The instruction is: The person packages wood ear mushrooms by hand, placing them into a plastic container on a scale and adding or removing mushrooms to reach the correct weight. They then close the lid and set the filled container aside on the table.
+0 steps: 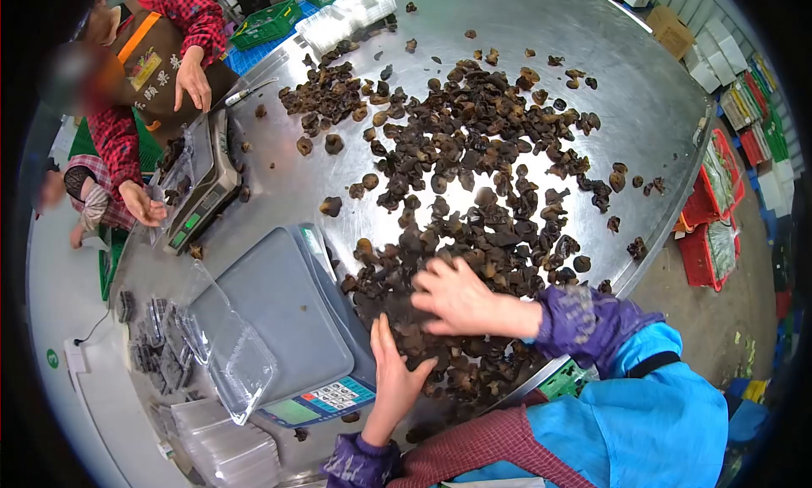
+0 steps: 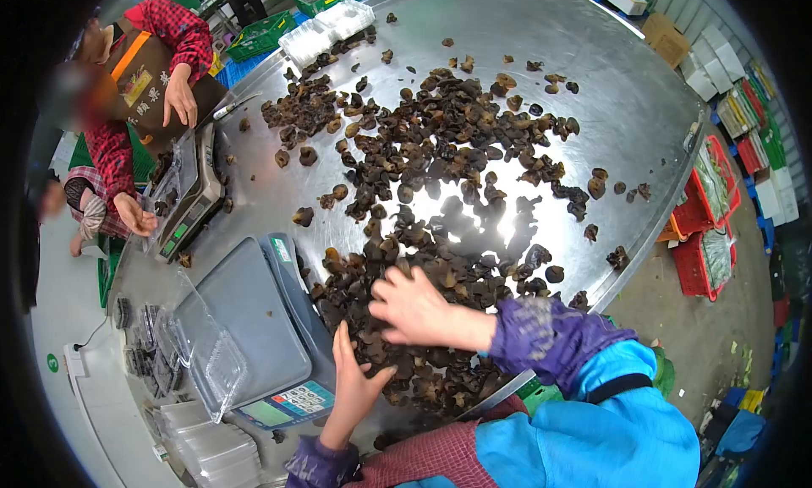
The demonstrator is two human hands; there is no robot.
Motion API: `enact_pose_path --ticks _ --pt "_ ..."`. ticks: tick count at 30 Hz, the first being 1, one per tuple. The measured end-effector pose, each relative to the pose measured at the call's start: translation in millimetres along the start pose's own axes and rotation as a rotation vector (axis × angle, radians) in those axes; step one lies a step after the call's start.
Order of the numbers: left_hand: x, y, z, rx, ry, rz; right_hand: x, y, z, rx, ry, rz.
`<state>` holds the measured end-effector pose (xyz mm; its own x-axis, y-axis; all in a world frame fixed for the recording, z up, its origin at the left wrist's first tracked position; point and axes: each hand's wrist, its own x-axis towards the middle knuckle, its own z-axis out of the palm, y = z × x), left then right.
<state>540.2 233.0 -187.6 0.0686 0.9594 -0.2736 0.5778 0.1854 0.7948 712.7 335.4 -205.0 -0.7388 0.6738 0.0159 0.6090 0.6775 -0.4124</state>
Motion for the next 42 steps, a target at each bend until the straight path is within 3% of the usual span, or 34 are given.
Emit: enact_pose_path --ticks 5,8,9,11,14,15,18,23,27,33,37,40,42 --pt "17.8 8.4 11.5 0.132 0.020 0.140 -56.7 -19.2 -8.9 0.150 0.054 -0.122" --pt "27.2 11.6 12.6 0.221 -0.028 0.109 -71.5 -6.9 -44.9 0.203 0.146 -0.007" --pt "29.7 13.0 12.5 0.223 -0.029 0.107 -79.8 3.1 -48.9 0.160 0.190 0.058" --pt "36.0 16.2 12.1 0.280 -0.083 0.090 -95.7 7.8 -61.4 0.197 0.039 0.408" --pt "46.5 16.7 21.8 0.284 -0.099 0.172 -102.1 15.0 -39.7 0.229 -0.135 0.574" --pt "51.5 14.0 27.3 0.274 -0.109 0.231 -84.1 4.1 -6.8 0.286 0.006 0.520" --pt "63.3 9.4 37.2 0.040 -0.051 0.300 -55.5 -6.7 6.9 0.528 0.188 0.432" --pt "41.9 30.9 24.1 -0.182 0.061 0.365 -54.0 -43.1 -21.6 0.485 0.258 0.450" --pt "24.0 50.6 -14.4 -0.234 0.130 0.445 -37.2 -74.5 -47.5 0.393 0.450 0.295" --pt "-15.9 40.6 -119.5 -0.056 0.426 0.499 40.7 -145.4 -76.7 0.446 0.434 -0.010" --pt "-47.3 3.7 -184.2 0.039 0.630 0.374 112.8 -189.7 -52.8 0.549 0.326 -0.204" --pt "-61.0 -35.3 -215.8 0.029 0.672 0.232 157.4 -214.2 -26.7 0.628 0.193 -0.291" --pt "-63.0 -60.8 -227.5 0.108 0.618 0.174 177.6 -216.2 -3.8 0.499 0.069 -0.254"
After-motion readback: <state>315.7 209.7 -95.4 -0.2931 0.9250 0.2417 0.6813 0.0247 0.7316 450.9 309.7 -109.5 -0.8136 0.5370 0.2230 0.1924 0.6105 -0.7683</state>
